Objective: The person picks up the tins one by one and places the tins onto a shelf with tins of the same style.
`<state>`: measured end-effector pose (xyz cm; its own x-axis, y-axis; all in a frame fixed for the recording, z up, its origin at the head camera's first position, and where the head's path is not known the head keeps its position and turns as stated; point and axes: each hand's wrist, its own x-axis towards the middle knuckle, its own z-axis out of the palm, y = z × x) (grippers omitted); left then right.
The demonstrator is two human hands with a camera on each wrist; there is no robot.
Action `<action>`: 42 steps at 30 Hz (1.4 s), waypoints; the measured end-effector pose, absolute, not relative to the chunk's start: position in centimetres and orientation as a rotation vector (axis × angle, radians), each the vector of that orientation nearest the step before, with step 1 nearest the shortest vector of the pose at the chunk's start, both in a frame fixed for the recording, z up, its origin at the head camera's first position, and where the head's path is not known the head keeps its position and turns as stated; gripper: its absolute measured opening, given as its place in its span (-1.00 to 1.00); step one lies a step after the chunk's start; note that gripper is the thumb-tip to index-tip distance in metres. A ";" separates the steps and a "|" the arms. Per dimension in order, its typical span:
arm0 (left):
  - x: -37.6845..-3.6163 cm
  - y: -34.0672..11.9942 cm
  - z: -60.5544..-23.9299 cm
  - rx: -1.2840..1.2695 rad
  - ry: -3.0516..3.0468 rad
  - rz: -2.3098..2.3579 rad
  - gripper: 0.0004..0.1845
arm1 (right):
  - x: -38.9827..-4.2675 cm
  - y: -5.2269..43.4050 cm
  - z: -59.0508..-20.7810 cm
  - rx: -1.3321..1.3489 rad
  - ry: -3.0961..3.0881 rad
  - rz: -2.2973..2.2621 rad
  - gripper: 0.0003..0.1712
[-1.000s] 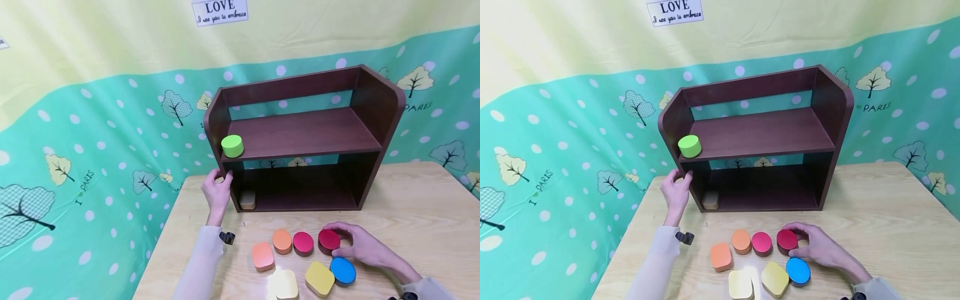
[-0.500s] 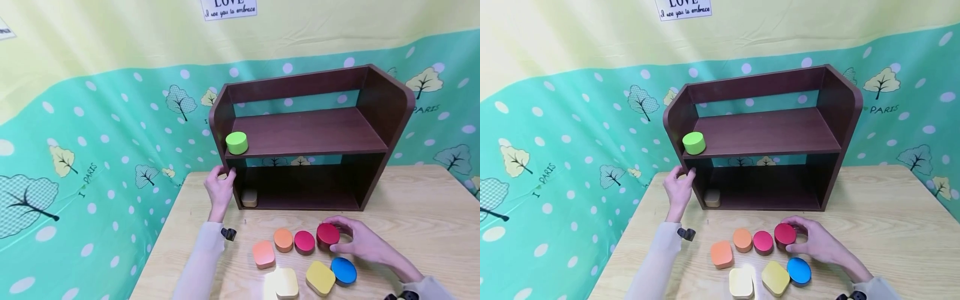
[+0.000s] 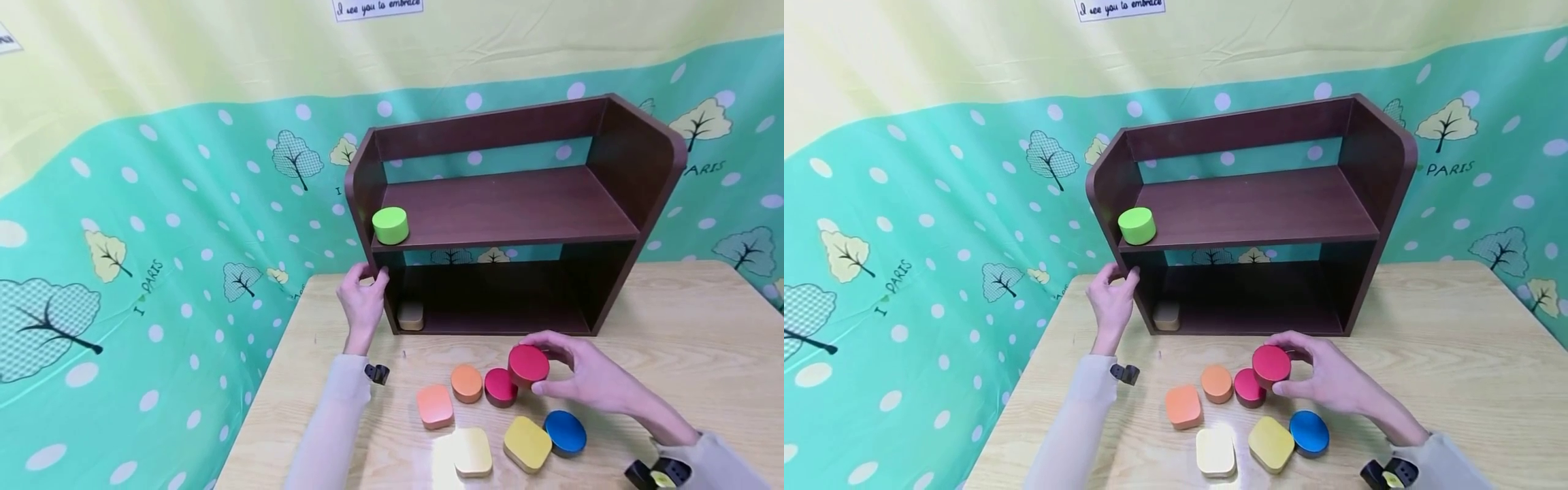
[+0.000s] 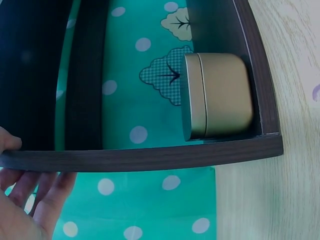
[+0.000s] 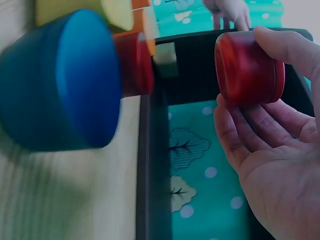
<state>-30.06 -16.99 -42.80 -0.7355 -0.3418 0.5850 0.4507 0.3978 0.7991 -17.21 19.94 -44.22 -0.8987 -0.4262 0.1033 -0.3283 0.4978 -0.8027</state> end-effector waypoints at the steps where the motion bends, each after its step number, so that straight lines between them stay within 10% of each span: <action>1: -30.1 -17.0 -42.8 -0.098 -1.940 -1.406 -0.89 | -17.2 19.8 -43.9 -0.671 2.631 -1.373 -0.22; 42: -30.1 -17.4 -42.9 -0.133 -1.959 -1.381 -0.84 | -20.0 13.6 -34.6 -0.897 2.659 -1.403 -0.30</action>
